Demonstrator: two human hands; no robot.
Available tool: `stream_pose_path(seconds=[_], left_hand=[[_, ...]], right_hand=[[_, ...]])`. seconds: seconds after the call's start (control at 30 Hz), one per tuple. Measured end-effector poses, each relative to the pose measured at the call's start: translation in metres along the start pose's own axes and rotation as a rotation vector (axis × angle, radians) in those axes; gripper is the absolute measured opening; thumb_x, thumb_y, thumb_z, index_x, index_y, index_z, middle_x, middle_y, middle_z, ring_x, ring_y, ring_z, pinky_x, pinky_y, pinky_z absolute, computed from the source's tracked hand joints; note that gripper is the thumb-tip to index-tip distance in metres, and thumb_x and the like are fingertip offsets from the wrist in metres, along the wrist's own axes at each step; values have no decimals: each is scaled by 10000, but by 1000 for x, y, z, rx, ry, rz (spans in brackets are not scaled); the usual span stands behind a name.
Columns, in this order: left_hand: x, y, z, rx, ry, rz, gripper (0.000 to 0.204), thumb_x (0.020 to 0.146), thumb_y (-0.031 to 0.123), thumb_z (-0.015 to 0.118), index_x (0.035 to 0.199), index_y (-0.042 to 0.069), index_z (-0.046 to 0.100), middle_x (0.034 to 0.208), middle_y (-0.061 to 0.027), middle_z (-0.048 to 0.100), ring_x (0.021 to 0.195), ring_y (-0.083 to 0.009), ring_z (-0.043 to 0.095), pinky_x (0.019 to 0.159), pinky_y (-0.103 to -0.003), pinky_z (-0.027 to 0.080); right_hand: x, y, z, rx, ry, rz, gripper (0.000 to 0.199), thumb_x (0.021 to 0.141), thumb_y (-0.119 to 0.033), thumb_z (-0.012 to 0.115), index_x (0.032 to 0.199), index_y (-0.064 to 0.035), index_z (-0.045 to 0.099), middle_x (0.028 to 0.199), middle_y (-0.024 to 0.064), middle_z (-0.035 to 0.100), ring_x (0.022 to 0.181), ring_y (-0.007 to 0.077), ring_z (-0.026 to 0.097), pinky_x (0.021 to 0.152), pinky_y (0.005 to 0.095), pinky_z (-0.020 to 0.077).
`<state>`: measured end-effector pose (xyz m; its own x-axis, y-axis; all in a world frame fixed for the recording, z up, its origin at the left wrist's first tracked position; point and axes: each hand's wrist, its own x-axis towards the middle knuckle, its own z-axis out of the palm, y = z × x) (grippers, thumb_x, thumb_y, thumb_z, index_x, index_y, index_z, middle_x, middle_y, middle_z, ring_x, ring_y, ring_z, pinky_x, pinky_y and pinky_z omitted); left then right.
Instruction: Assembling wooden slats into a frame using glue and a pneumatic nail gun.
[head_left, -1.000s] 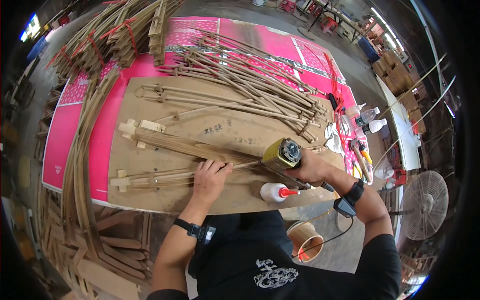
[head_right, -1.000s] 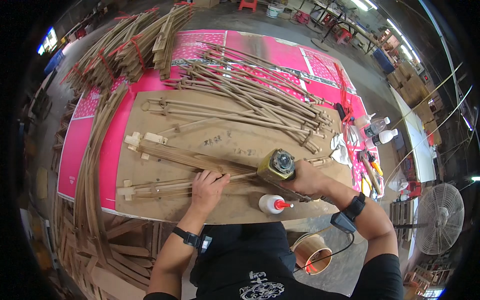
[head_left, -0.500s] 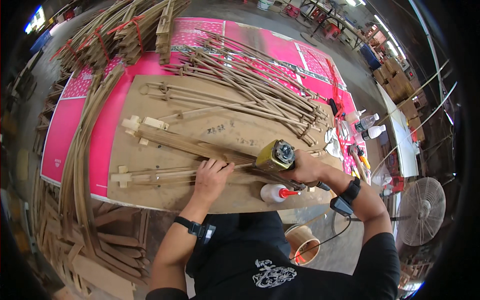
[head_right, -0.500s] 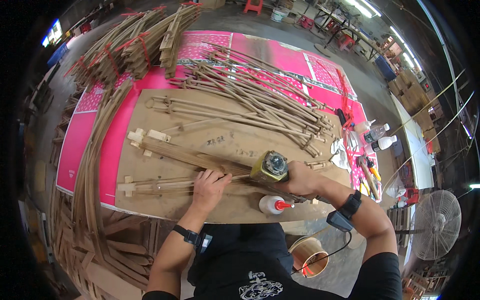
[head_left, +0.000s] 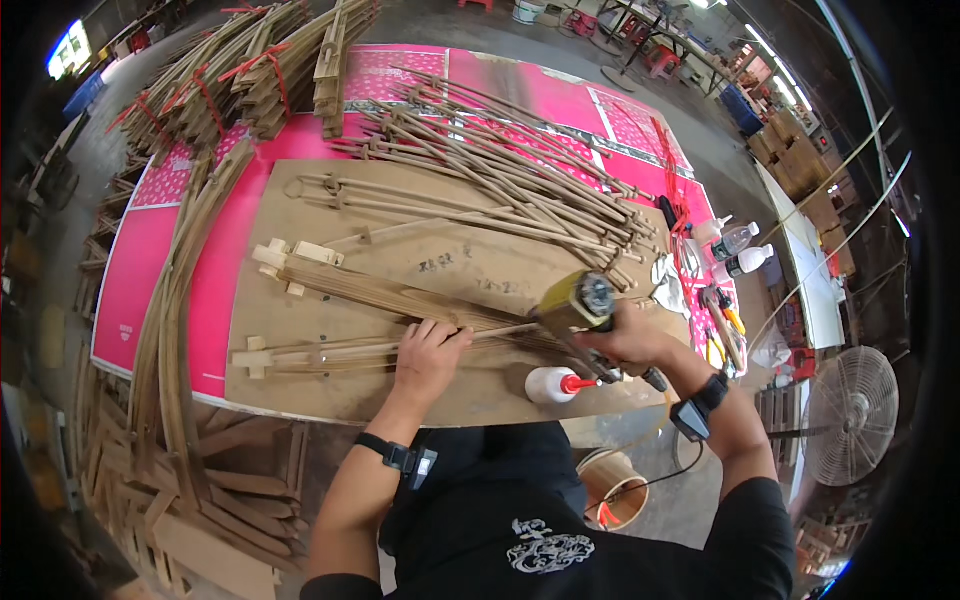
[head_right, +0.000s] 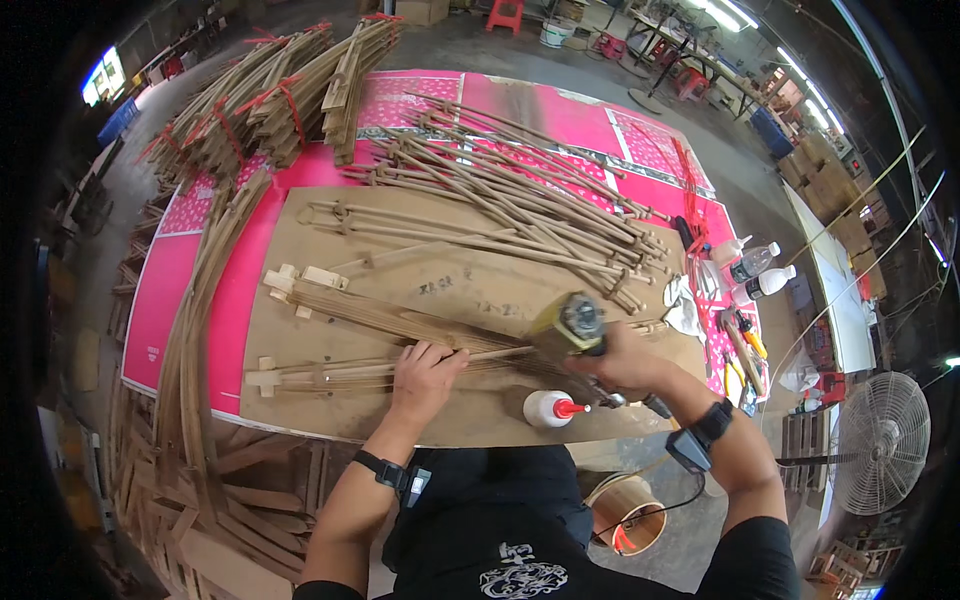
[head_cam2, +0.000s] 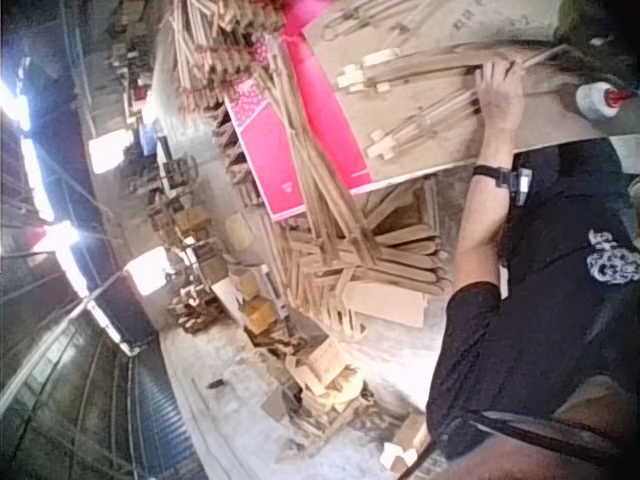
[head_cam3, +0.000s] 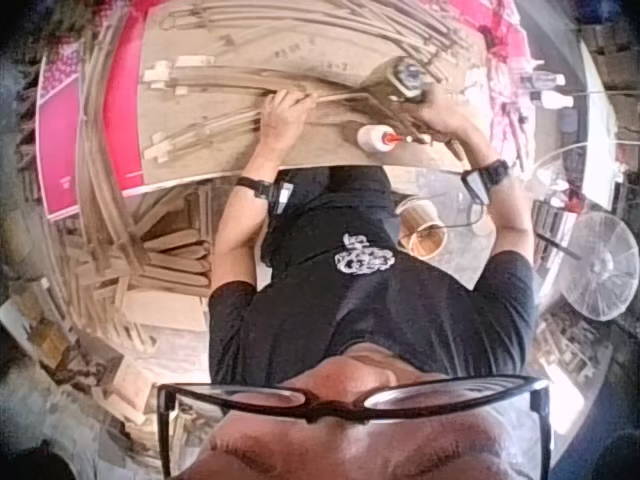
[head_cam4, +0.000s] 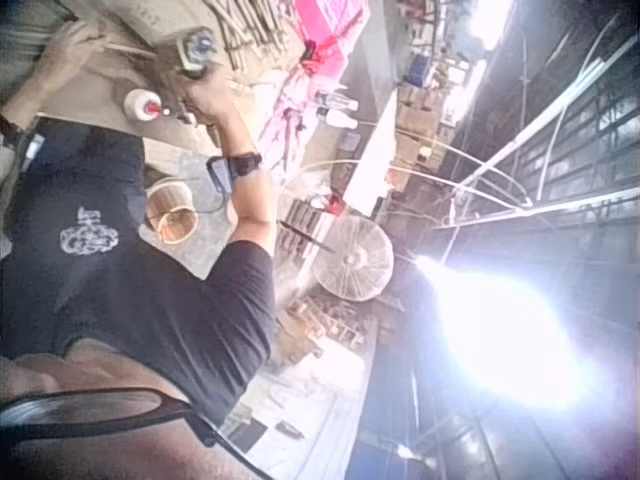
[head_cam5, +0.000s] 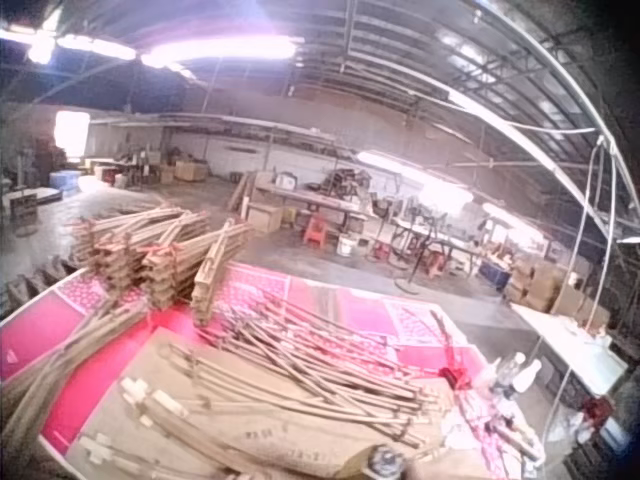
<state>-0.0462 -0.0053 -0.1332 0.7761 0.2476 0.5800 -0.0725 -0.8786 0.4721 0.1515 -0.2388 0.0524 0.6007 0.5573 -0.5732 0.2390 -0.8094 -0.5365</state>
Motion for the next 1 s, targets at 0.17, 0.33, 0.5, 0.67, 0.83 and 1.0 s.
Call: stream_pose_path(seconds=[0.17, 0.33, 0.5, 0.67, 0.83, 1.0], left_hand=[[5, 7, -10, 28, 21, 21, 191, 849, 195, 794, 1037, 163, 794, 883, -5, 647, 896, -247, 618, 777, -410, 491], [1, 7, -14, 35, -44, -25, 235, 820, 223, 823, 1037, 138, 788, 953, -39, 677, 933, -274, 633, 806, -429, 513], [49, 14, -31, 72, 41, 1, 233, 827, 195, 811, 1043, 111, 782, 988, -60, 689, 953, -292, 637, 834, -438, 517], [103, -25, -15, 160, -35, -50, 227, 851, 158, 783, 1069, 95, 769, 1052, -71, 708, 998, -316, 641, 882, -447, 521], [143, -52, 27, 194, -70, -71, 298, 855, 110, 744, 1152, 91, 738, 1146, -113, 689, 1135, -333, 598, 965, -459, 504], [163, -66, 55, 218, -154, 2, 313, 857, 105, 751, 1168, 84, 728, 1133, -125, 697, 1142, -346, 595, 989, -471, 485]], right_hand=[[-31, 93, -37, -101, 466, -100, 401, 771, -180, 720, 1100, 42, 659, 798, 211, 683, 710, 339, 676, 691, 448, 532], [-31, 199, -42, -286, 697, -28, 587, 781, -75, 643, 1355, 14, 551, 1129, 319, 669, 1091, 464, 663, 930, 504, 521], [-9, 324, -28, -457, 888, 167, 761, 812, -32, 631, 1530, 35, 388, 1339, 360, 587, 1236, 497, 598, 1037, 527, 496], [-10, 275, -15, -261, 831, 395, 776, 893, -43, 650, 1579, 62, 304, 1433, 341, 530, 1267, 500, 565, 1057, 546, 462], [-21, 256, 14, -417, 1069, 116, 734, 799, 5, 681, 1492, 29, 439, 1400, 261, 539, 1314, 445, 505, 1110, 502, 427], [-47, 201, 103, -170, 898, -550, 588, 773, -28, 766, 1340, -53, 612, 1306, 219, 629, 1190, 433, 606, 1016, 512, 513]])
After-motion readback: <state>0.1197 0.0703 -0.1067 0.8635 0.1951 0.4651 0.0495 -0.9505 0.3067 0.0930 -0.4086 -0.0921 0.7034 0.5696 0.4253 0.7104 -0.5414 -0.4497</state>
